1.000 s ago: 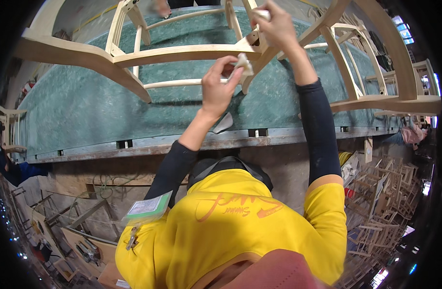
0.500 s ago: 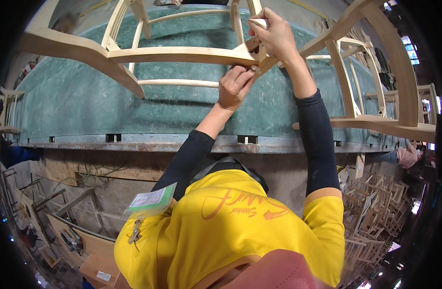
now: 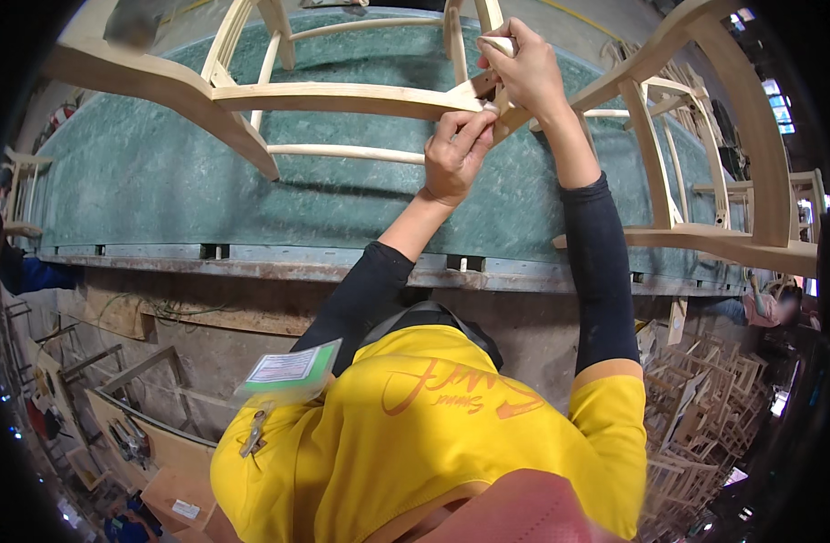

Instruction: The person sands the wooden frame of a chair using a sanding block. They move the chair on the workbench, flip it over, and sand various parts including legs and crossbars.

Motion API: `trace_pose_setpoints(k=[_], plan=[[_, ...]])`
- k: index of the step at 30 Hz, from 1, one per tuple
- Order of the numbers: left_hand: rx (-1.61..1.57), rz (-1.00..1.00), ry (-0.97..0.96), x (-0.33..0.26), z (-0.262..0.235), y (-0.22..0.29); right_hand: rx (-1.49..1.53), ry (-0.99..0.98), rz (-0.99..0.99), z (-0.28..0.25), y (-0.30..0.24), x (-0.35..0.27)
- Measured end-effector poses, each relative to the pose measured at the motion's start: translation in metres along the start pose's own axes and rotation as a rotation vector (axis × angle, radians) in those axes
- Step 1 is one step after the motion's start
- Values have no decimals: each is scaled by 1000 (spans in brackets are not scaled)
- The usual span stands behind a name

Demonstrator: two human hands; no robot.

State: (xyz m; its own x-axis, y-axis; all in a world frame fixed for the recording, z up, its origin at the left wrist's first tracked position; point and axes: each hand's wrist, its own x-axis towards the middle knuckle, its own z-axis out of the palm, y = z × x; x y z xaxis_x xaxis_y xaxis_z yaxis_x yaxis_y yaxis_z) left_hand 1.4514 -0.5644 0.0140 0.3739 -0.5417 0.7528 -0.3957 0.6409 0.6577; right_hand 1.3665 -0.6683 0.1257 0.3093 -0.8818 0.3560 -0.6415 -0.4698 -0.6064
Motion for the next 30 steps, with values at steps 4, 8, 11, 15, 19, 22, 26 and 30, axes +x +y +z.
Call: trace_pose_setpoints(k=[4,8,11,15,19,22,26,30], plan=[[-29,34,-4,-4,-2,-2,-11,5,-5,-3,7,2],[23,56,-125,-11,-11,-6,-61,-1,51,-4,1,2],[194,-125,-348,-42,-31,-27,-56,-11,93,-3,0,4],[11,-80,-133,-16,-38,5,-22,7,89,-2,7,4],[-17,-12,-82,15,-16,14,-34,-2,108,-3,-2,-1],[21,23,-125,-10,-8,-1,-52,17,100,-5,0,-2],[199,-241,-302,-61,-23,-44,-35,6,137,-3,-6,-3],[-50,-216,-108,-28,-29,0,-50,25,134,-3,4,-1]])
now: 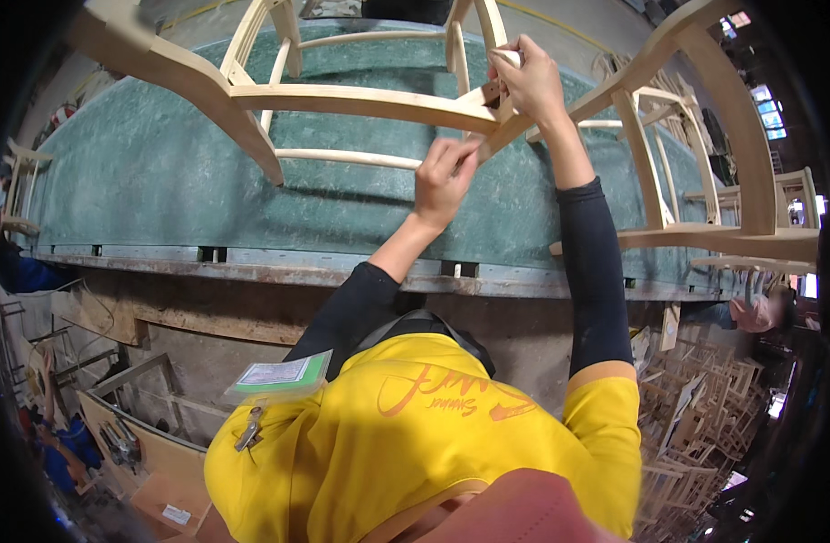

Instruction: The person sands the wooden frame of a chair using a sanding block. They move the chair on the workbench, flip it over, and sand various parts including legs and crossbars.

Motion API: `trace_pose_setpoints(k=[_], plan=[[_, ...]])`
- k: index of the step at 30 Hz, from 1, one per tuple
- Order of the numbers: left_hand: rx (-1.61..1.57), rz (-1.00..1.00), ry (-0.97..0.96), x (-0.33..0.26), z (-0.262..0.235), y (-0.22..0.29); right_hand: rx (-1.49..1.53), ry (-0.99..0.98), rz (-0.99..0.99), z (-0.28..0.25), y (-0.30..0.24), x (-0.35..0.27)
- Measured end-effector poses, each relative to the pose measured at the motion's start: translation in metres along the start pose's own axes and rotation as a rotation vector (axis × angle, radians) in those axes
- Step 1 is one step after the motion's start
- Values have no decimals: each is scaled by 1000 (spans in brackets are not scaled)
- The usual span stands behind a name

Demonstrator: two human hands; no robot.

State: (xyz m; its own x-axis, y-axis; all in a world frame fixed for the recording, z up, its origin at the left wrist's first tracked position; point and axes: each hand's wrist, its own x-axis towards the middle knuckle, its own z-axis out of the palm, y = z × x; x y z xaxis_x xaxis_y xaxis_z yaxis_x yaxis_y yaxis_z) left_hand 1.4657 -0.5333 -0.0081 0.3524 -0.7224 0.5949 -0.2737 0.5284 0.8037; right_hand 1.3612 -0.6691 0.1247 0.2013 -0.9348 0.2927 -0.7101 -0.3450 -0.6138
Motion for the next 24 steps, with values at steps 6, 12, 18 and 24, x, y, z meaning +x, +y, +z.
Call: trace_pose_setpoints(k=[6,12,18,24], plan=[[-8,267,63,31,19,5,10,11,-41,2,-4,0],[285,-51,-308,-18,3,-60,-32,-17,-28,0,-11,4],[-6,183,-36,18,6,16,-12,27,-32,-1,10,-4],[172,199,-136,3,11,-26,56,25,-21,-1,-6,-3]])
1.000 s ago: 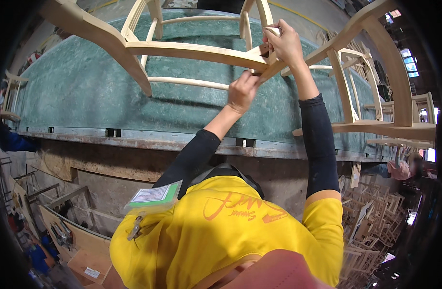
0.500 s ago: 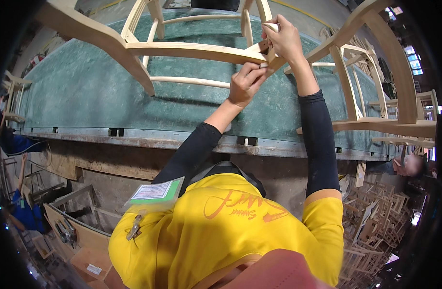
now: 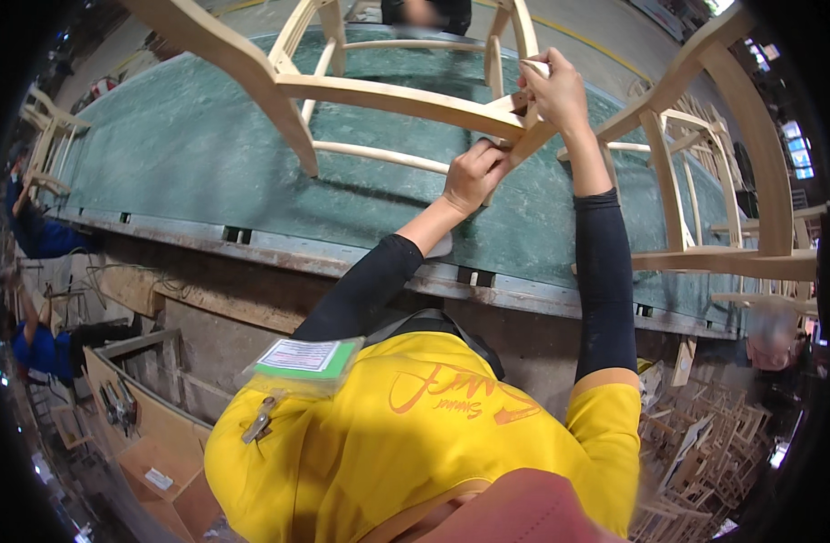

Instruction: The person sands the wooden frame of a chair using a sanding block. They move the chair on the workbench, flip it over, and sand various parts including legs and crossbars.

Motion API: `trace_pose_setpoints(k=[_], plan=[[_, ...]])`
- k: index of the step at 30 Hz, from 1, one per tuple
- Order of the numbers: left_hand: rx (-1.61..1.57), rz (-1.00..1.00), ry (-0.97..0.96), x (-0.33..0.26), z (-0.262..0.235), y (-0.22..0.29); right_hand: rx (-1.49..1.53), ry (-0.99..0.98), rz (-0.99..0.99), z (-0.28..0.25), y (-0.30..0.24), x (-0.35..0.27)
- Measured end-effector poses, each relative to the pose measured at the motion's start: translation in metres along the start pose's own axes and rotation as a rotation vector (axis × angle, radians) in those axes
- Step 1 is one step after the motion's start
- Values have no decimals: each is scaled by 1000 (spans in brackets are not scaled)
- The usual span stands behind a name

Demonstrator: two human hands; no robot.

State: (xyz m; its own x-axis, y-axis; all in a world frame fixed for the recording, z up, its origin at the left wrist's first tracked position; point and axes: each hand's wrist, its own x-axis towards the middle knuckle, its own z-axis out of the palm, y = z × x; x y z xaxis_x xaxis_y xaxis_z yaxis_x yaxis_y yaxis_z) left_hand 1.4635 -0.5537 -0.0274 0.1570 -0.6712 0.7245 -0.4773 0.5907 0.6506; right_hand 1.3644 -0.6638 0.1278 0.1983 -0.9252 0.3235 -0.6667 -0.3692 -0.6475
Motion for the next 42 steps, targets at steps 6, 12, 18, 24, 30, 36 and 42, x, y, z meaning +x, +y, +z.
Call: trace_pose_setpoints(k=[6,12,18,24,30,36,42], plan=[[-164,-33,113,7,-18,27,19,-18,81,1,12,-2],[51,-78,-193,0,-15,3,105,-33,18,-2,6,1],[83,-402,-402,-111,-64,-28,117,-34,42,-3,2,-4],[159,-755,-197,-212,-148,-52,154,-40,5,2,12,-1],[356,-937,-6,-304,-233,-63,113,-28,22,3,15,0],[427,-1044,32,-352,-262,-96,15,29,6,2,33,7],[28,-1283,-11,-317,-252,-109,76,6,34,-2,52,9]])
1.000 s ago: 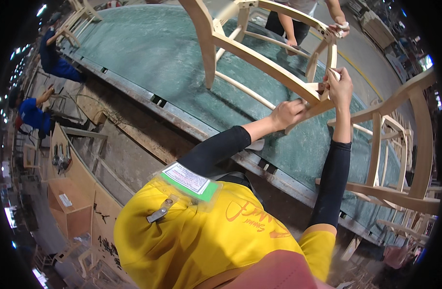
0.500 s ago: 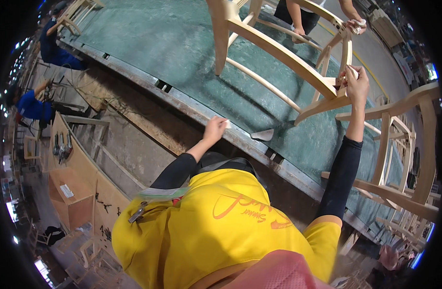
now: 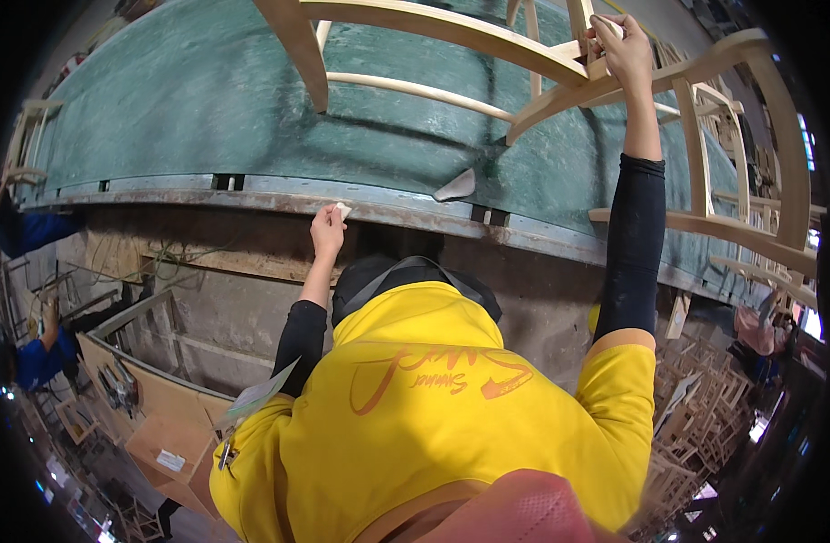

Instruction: The person sands the wooden frame of a chair using a sanding block. They move the chair on the workbench, flip it over, and sand various parts including legs and crossbars.

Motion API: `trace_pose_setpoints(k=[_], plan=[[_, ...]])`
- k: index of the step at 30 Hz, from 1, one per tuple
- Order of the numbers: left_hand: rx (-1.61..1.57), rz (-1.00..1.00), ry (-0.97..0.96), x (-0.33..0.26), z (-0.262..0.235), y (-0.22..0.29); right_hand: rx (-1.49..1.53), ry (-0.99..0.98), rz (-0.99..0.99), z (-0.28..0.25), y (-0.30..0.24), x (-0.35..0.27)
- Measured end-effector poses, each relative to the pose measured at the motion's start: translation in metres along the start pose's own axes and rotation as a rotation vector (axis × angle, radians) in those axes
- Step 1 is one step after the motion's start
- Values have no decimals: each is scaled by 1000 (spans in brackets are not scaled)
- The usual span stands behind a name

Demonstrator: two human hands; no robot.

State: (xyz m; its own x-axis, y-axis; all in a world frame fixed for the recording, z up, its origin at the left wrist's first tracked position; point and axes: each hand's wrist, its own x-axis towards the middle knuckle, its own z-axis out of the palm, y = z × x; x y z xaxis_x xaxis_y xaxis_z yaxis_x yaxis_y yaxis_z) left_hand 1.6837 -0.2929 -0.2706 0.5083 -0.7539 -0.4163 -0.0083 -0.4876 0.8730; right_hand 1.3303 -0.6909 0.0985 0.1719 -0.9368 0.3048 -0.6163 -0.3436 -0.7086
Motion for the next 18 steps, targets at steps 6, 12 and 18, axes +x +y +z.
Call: trace_pose_setpoints(k=[6,12,18], plan=[[-71,-18,-130,32,1,29,-43,116,59,4,-8,-11],[-36,61,-160,65,3,38,-60,186,86,6,-18,-16],[109,93,-227,94,-1,37,-114,287,86,10,-27,-19]])
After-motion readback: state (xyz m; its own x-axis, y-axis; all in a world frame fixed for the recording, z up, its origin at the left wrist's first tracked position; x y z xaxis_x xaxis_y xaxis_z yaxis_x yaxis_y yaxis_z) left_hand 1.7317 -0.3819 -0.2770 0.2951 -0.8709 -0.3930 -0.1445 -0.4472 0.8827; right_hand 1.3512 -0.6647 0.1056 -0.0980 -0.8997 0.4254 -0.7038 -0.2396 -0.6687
